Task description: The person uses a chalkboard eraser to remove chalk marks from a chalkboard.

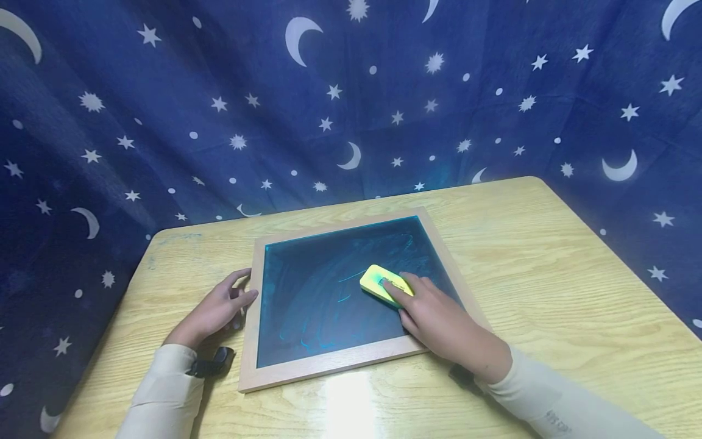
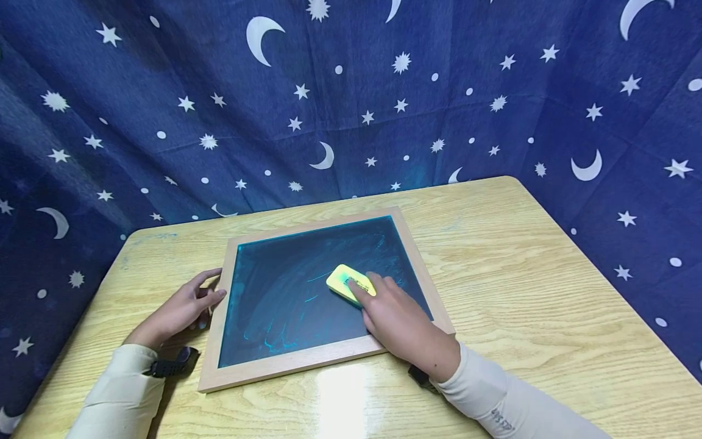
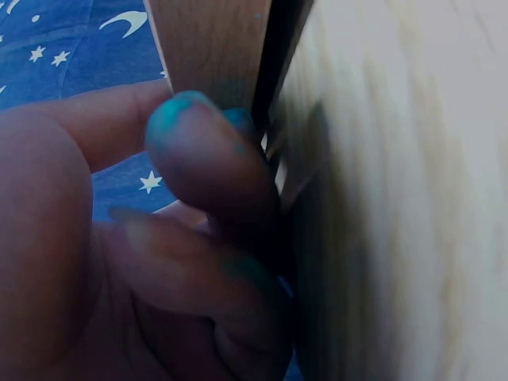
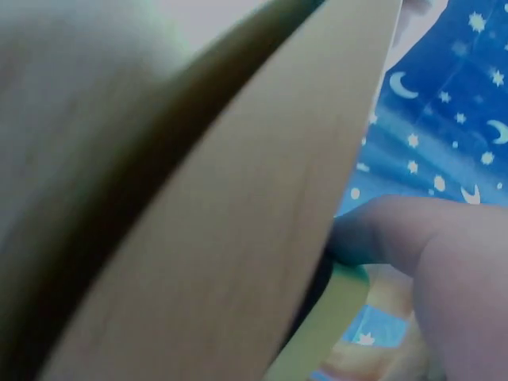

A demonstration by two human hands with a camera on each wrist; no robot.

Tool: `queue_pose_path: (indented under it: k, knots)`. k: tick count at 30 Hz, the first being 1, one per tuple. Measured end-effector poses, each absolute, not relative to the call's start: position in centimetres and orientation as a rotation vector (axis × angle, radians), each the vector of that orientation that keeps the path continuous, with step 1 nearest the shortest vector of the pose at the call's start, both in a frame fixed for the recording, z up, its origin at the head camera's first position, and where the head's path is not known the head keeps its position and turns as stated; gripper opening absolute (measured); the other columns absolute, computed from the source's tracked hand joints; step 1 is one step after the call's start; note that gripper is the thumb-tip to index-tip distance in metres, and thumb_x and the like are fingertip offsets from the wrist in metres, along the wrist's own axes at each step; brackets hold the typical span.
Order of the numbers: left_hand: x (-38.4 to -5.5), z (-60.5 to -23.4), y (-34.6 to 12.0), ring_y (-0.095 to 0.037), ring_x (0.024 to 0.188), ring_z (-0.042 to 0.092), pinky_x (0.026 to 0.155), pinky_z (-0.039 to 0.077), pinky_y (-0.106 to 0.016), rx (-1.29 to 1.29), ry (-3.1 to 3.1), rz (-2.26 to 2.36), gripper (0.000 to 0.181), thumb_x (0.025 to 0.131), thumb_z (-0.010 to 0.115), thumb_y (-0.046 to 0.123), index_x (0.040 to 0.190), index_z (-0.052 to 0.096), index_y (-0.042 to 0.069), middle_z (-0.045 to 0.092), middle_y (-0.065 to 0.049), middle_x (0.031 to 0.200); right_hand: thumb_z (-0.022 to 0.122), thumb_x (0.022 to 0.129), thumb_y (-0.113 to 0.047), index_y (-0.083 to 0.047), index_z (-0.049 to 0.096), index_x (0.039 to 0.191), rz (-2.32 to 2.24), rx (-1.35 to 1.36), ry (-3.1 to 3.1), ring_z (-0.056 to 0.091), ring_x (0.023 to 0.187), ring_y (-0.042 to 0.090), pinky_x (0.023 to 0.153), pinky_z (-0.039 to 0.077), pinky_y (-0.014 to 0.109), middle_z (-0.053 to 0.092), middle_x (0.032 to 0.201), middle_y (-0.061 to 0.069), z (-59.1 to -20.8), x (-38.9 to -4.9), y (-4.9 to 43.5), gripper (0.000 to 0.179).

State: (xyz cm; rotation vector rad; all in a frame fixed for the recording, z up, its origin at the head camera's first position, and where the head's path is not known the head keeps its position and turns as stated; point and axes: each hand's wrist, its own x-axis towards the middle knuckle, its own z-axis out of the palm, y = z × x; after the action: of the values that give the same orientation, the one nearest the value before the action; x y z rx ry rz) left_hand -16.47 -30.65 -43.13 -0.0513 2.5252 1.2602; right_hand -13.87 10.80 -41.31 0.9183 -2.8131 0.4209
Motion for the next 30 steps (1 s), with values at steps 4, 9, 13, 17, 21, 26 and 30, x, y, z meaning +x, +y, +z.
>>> queue_pose_path:
  k: [4,9,13,17,21,26,30]
  knots:
    - [-16.5,-43.0,-30.6,-0.019,0.055,0.052,0.049,0.048,-0.036,-0.050,2.528,1.253,0.072,0.104,0.055,0.035,0.160,0.016,0.010,0.061,-0.012,0.097,0.063,0.093,-0.011,-0.012,0.056,0.143,0.386,0.861,-2.829,0.059,0.114,0.038,0.091,0.055,0.049,0.056,0.134,0.025,-41.1,-14.5,11.6,0.051]
    - [-16.5,-43.0,-30.6,-0.018,0.055,0.052,0.049,0.048,-0.035,-0.042,2.528,1.251,0.072,0.104,0.055,0.036,0.159,0.017,0.010,0.058,-0.009,0.091,0.065,0.090,-0.009,-0.011,0.058,0.141,0.359,0.816,-2.817,0.061,0.108,0.037,0.088,0.056,0.049,0.058,0.131,0.025,-41.1,-15.1,12.2,0.051]
    - [-16.5,-43.1,-30.6,-0.018,0.055,0.052,0.049,0.048,-0.035,-0.051,2.525,1.254,0.071,0.104,0.055,0.036,0.159,0.017,0.011,0.057,-0.009,0.090,0.065,0.090,-0.008,-0.010,0.058,0.140,0.359,0.805,-2.813,0.061,0.107,0.037,0.088,0.056,0.048,0.058,0.129,0.025,-41.1,-15.3,12.5,0.051]
    - [-16.3,-43.2,-30.6,-0.018,0.055,0.052,0.049,0.048,-0.035,-0.069,2.535,1.243,0.070,0.104,0.054,0.036,0.159,0.018,0.012,0.058,-0.009,0.090,0.065,0.089,-0.008,-0.011,0.059,0.140,0.337,0.813,-2.811,0.061,0.107,0.037,0.088,0.056,0.048,0.059,0.129,0.025,-41.0,-15.2,12.4,0.051]
    - [-16.2,-43.2,-30.6,-0.019,0.056,0.052,0.050,0.048,-0.036,-0.067,2.548,1.232,0.071,0.104,0.054,0.036,0.159,0.018,0.011,0.059,-0.010,0.092,0.066,0.089,-0.010,-0.012,0.059,0.140,0.312,0.811,-2.813,0.062,0.106,0.036,0.087,0.056,0.048,0.059,0.128,0.024,-41.1,-15.1,12.2,0.051]
    - [-16.2,-43.1,-30.4,-0.020,0.057,0.053,0.051,0.049,-0.037,-0.061,2.547,1.237,0.072,0.104,0.054,0.036,0.159,0.017,0.010,0.060,-0.011,0.095,0.066,0.091,-0.013,-0.013,0.058,0.142,0.323,0.831,-2.842,0.060,0.112,0.037,0.090,0.055,0.049,0.057,0.132,0.024,-41.2,-14.8,11.7,0.051]
    - [-16.4,-43.1,-30.4,-0.019,0.056,0.053,0.051,0.048,-0.036,-0.072,2.543,1.231,0.072,0.104,0.054,0.037,0.159,0.017,0.011,0.060,-0.012,0.098,0.066,0.092,-0.013,-0.013,0.057,0.142,0.334,0.882,-2.831,0.060,0.114,0.037,0.089,0.056,0.048,0.057,0.132,0.024,-41.1,-14.4,11.2,0.051]
